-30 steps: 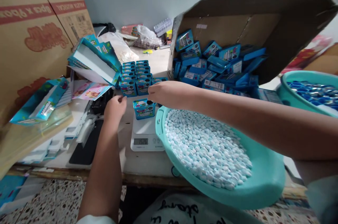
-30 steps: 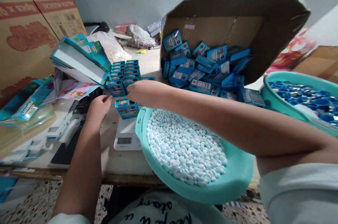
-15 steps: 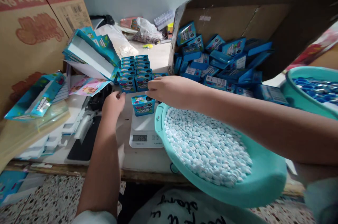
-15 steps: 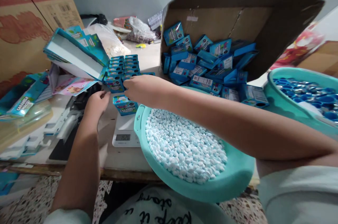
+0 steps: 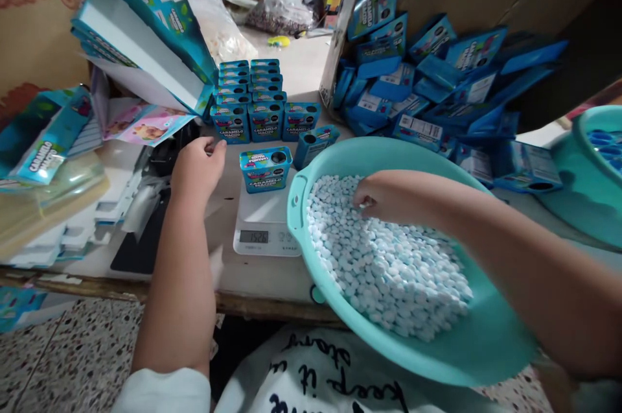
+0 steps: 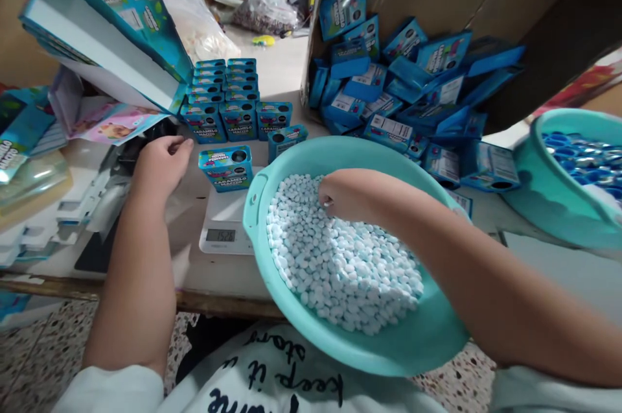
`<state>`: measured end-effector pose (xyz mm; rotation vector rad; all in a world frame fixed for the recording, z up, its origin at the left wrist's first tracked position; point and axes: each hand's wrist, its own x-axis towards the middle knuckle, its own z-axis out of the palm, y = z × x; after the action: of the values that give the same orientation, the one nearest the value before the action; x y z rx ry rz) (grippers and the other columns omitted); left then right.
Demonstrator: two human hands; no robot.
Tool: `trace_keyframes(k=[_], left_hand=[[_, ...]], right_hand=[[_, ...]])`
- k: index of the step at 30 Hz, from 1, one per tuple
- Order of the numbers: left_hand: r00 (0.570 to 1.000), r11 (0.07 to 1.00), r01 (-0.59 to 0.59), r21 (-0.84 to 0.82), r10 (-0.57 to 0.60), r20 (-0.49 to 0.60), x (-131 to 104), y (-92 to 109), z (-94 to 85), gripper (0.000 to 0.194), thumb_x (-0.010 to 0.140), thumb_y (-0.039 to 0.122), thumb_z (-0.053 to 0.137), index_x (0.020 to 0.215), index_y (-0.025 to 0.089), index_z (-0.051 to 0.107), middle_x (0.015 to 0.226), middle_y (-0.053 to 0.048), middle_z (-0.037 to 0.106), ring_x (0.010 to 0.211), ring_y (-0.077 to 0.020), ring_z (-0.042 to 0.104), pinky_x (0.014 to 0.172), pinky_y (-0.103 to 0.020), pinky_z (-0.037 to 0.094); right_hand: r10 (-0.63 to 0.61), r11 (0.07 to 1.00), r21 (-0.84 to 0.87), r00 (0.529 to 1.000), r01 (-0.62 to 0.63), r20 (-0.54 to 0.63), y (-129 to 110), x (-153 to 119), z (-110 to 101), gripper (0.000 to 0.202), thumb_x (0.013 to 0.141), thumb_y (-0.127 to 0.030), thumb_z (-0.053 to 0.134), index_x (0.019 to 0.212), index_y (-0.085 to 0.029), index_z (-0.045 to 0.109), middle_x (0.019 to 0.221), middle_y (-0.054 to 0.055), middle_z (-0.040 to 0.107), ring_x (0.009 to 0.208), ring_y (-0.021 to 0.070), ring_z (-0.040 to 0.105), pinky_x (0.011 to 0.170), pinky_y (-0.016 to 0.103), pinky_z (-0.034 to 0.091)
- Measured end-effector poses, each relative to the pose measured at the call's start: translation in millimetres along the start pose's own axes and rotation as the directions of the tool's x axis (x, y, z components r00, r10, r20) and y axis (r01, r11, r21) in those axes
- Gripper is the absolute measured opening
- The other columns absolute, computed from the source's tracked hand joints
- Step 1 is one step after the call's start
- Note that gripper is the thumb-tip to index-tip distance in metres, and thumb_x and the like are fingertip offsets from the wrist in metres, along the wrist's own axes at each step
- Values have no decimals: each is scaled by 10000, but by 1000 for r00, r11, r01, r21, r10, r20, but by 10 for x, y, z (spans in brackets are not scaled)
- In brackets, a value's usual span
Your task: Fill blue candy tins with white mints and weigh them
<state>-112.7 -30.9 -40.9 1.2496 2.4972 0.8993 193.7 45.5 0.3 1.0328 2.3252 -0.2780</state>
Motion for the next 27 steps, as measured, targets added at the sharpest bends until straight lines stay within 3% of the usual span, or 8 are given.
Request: trace_keyframes(k=[2,5,13,19,24,26,27], left_hand=[[1000,1000,3,6,-3,-1,4,1,9,451,937,393,577,1281,130,704,1237,-152,738,1170,-314,678,1026,-409,508],[1000,1000,2,3,-2,-3,22,-25,29,453,927,400,586,1277,138,703,1199,-147,747,1147,-312,685,1007,-407,515],[999,999,-43,22,43,-19,67,-108,121,437,900,441,591,1201,158,730,1098,-136,762,1025,-308,708,936,-414,534],[998,999,-45,-31,44,-37,69,-114,129,374,869,448,631,1103,183,754,994,-111,774,921,-296,714,891,-420,537],[967,936,-224,-273,178,-184,-15,-39,52,362,929,474,546,998,185,753,940,-76,774,871,-224,704,861,-355,534],[963,848,-263,-461,204,-175,-79,3,-2,434,942,539,524,1026,177,749,932,-77,768,848,-206,699,844,-337,542],[966,791,-258,-554,227,-126,-111,20,-29,474,943,574,513,1050,175,746,946,-82,767,854,-204,701,843,-333,547]], right_hand=[[32,999,15,996,-33,86,-47,0,-60,218,904,-254,633,1072,-231,770,1066,63,777,862,233,706,653,300,436],[47,998,30,994,-50,102,-68,-28,-83,284,919,-269,632,1186,-216,715,1206,81,739,983,266,693,724,321,453],[-40,984,176,993,20,113,116,-18,4,317,898,-312,643,1205,-258,698,1244,62,717,1024,273,678,780,335,477],[-72,982,184,991,50,116,138,38,20,279,870,-323,671,1131,-236,721,1179,82,720,939,271,675,702,329,456],[-110,974,202,994,106,8,115,0,51,215,837,-258,714,1050,-233,727,1089,70,744,856,228,672,649,286,414],[-103,959,244,980,143,-168,102,-27,-13,131,862,-215,665,977,-214,729,1003,62,753,833,211,666,662,279,412],[-86,949,264,948,171,-307,105,-26,-73,118,879,-190,627,940,-200,728,973,63,752,836,204,664,682,277,419]])
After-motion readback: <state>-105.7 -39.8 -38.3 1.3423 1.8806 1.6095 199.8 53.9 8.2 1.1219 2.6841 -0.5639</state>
